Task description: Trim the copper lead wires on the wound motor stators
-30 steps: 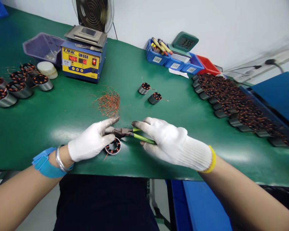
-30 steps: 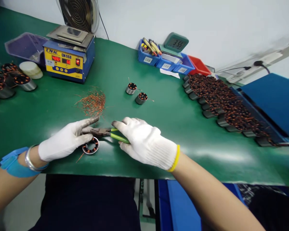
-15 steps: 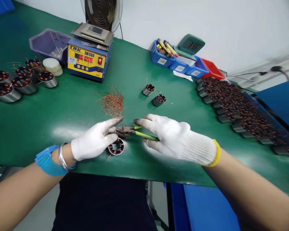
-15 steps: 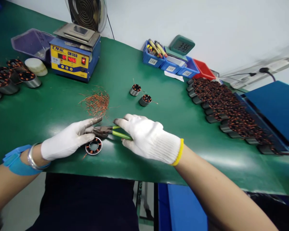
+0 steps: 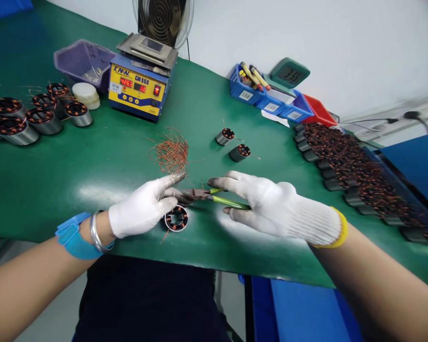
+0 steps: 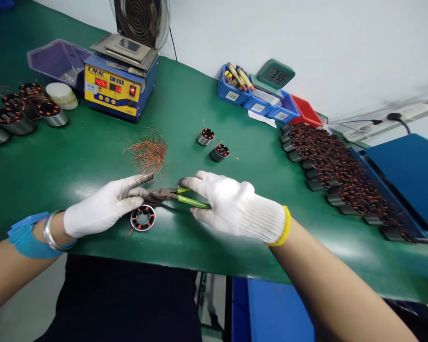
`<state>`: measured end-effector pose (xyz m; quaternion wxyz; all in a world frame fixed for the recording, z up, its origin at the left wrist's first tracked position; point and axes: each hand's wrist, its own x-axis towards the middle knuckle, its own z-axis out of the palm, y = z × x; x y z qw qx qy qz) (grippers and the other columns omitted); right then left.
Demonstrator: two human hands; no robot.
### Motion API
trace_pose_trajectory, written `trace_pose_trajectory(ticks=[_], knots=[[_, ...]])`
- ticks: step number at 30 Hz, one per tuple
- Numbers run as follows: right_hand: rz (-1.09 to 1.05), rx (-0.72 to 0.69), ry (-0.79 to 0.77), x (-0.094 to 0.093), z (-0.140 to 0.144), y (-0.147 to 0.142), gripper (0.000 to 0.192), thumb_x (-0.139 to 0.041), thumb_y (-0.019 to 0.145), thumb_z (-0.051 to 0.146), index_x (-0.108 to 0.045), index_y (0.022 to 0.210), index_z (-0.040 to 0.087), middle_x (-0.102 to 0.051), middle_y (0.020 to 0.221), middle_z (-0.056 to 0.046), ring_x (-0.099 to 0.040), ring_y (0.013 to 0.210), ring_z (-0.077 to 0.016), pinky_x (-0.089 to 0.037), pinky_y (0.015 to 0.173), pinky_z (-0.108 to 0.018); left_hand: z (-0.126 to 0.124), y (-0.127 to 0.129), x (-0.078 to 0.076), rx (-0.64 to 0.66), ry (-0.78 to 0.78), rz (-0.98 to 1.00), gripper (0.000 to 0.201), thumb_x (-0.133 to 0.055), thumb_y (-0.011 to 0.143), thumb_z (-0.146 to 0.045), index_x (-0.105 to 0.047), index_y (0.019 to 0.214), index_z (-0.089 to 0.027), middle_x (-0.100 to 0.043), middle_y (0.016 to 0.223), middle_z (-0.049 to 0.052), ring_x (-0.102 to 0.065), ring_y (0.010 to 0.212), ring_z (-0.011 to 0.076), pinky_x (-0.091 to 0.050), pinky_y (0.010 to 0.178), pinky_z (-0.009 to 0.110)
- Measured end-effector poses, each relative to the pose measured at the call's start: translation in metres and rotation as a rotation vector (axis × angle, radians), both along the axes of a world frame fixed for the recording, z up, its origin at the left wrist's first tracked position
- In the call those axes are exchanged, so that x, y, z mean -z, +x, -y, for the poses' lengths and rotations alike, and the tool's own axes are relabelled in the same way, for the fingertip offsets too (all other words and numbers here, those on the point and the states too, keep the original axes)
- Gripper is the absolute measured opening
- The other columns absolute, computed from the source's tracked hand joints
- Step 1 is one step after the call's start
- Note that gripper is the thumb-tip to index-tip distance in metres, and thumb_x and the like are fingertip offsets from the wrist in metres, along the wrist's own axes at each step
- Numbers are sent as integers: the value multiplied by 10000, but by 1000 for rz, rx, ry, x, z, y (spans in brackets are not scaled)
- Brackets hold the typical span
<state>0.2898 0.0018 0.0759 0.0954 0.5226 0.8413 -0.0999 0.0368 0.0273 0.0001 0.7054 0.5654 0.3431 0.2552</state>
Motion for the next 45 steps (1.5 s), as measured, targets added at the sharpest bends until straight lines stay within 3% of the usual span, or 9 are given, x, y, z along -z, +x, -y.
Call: trace_pose_trajectory(ticks=[10, 17, 21, 26, 29, 32, 37, 41, 45], knots=[[23, -59, -47, -6, -15, -21, 494, -570, 817, 294, -568, 1311, 271, -630, 1131, -58, -642, 904, -210, -391, 567, -261, 0, 0, 3, -31, 40, -19, 672, -595, 774, -238, -458, 1427, -158, -594, 1386, 109, -554, 1286, 295, -405, 1117, 441], [101, -105, -86, -7, -32, -25, 382, -558, 875, 324, -637, 1247, 291, -663, 996, -30, -629, 774, -172, -313, 502, -253, 0, 1, 2, -1, -3, 7, 713, -578, 785, -246, -391, 1460, -115, -650, 1307, 125, -594, 1239, 288, -458, 1065, 418], [52, -65, -45, -6, -30, -14, 425, -539, 890, 371, -605, 1288, 238, -671, 1096, -68, -649, 897, -219, -418, 603, -270, 1, 1, -2, 36, -28, 25, 785, -575, 775, -224, -299, 1496, -80, -688, 1214, 163, -657, 1125, 275, -506, 987, 414], [-167, 209, 103, -4, 16, -16, 516, -552, 869, 376, -525, 1360, 220, -644, 1235, -96, -649, 1020, -258, -514, 741, -333, -7, -5, -2, -301, 27, 39, 810, -617, 720, -201, -325, 1467, -88, -545, 1391, 220, -623, 1151, 295, -507, 986, 456], [-279, 59, -21, 8, 49, -44, 580, -568, 850, 289, -449, 1414, 221, -656, 1195, -94, -649, 1004, -235, -518, 810, -332, -13, -10, -1, -521, 125, 38, 733, -624, 728, -213, -389, 1415, -118, -545, 1394, 196, -611, 1168, 300, -508, 996, 482], [-158, 11, -69, 23, 67, -79, 564, -593, 834, 293, -460, 1375, 201, -666, 1048, -101, -651, 862, -261, -511, 690, -353, -12, -12, -1, -582, 168, 20, 665, -663, 736, -262, -458, 1358, -144, -589, 1352, 165, -615, 1170, 305, -488, 1029, 512], [-240, 205, -8, 35, 73, -77, 539, -595, 848, 401, -464, 1346, 243, -671, 1075, -72, -660, 881, -241, -491, 688, -313, -3, -15, 4, -695, 263, -116, 557, -728, 744, -391, -572, 1264, -263, -689, 1220, -5, -647, 1110, 300, -417, 1087, 638], [-116, 678, 107, 36, 82, -7, 511, -601, 845, 386, -486, 1338, 312, -654, 1227, -34, -637, 1080, -227, -471, 862, -297, -1, -21, 18, -725, 409, -186, 492, -698, 785, -461, -569, 1257, -409, -701, 1163, -138, -658, 1104, 282, -391, 1121, 641], [50, 1012, 223, 42, 80, 57, 649, -538, 883, 358, -329, 1477, 200, -653, 1198, -153, -667, 989, -324, -491, 767, -391, 7, -16, 25, -509, 771, -440, 523, -650, 773, -547, -602, 1243, -321, -724, 1161, -24, -681, 1063, 320, -484, 1021, 623]])
